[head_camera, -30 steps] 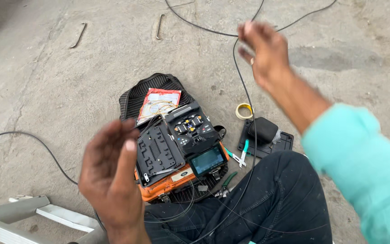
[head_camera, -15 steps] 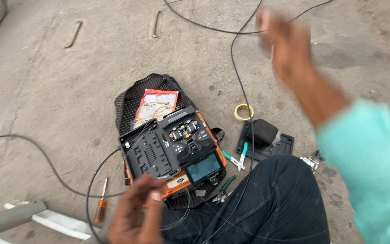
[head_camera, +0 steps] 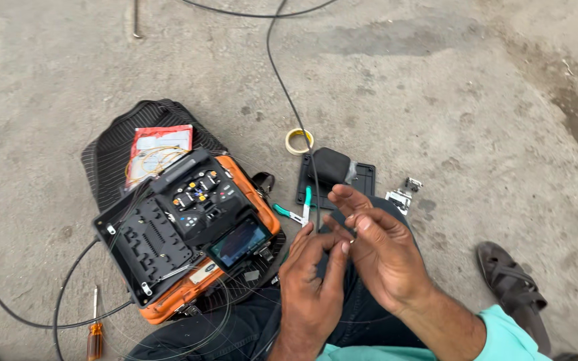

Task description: The person sits on the ground and splices a fiber optic cable. They strip the cable jacket, place the fiber into a fusion splicer, operate the splicer, handle a fiber cleaver, and arrange the stripped fiber strands and protective sleeves in the splice tray.

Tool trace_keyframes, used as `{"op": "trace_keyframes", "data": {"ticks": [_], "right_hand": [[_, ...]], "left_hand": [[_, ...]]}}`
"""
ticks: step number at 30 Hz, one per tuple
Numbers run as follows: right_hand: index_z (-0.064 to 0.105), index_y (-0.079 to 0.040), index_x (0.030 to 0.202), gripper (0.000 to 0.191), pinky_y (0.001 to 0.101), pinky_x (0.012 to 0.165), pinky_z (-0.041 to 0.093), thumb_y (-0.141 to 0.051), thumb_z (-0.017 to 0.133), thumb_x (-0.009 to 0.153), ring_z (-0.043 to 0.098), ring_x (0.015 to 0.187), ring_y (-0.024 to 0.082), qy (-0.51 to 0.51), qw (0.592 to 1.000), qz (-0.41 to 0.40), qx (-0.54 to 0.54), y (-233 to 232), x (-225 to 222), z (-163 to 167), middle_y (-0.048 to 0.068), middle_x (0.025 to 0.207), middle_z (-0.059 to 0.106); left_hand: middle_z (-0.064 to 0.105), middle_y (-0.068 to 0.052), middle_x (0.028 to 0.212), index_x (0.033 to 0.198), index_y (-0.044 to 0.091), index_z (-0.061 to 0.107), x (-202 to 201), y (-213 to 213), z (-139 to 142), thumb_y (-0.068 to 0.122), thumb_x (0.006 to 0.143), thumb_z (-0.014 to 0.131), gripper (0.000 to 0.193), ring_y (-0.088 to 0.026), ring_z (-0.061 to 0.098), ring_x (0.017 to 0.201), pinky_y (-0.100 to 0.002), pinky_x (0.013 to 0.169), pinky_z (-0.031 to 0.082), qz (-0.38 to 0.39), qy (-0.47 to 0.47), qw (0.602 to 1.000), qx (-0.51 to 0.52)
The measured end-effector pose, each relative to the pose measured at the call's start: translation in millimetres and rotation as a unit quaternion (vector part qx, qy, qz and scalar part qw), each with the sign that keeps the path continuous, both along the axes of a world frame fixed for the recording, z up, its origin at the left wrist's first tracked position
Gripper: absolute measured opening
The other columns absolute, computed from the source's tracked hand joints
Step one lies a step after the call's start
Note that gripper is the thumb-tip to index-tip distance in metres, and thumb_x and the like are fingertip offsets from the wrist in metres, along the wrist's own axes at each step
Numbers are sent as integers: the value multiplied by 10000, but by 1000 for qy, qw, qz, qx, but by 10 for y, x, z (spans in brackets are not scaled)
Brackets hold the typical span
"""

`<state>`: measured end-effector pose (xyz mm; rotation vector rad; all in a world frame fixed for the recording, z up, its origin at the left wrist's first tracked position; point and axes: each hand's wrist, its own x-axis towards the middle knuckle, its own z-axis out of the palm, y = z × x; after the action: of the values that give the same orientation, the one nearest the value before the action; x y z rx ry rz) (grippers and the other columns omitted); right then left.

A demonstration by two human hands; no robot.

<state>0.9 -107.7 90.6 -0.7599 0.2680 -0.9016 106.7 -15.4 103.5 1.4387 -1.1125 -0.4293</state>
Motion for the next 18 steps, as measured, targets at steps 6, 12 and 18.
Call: {"op": "trace_keyframes", "data": {"ticks": [6,12,18], "right_hand": [[789,-160,1083,127,548,1221,367,-129,684,1018,476,1442,261,-32,998,-52,-2,-310,-229,-118,98,1486,569],[782,-160,1086,109,542,1232,372,-120,698,1028,470,1454,259,-42,995,-83,-26,-504,-347,4,88,1489,557],[772,-107,1073,105,531,1238,379,-102,675,1032,415,1501,277,19,993,-77,-83,-189,-315,-107,95,1537,488]], "left_hand": [[759,-61,897,917,46,719,27,165,-310,60,894,703,31,-235,735,894,-497,1151,401,-63,-57,994,65],[784,-62,977,939,69,749,76,145,-321,78,897,688,75,-242,742,1012,-511,1192,337,-138,-122,963,196],[556,-239,1446,1452,-92,450,-70,116,5,66,900,703,627,-304,527,1388,-450,1155,393,-95,38,994,29]]}}
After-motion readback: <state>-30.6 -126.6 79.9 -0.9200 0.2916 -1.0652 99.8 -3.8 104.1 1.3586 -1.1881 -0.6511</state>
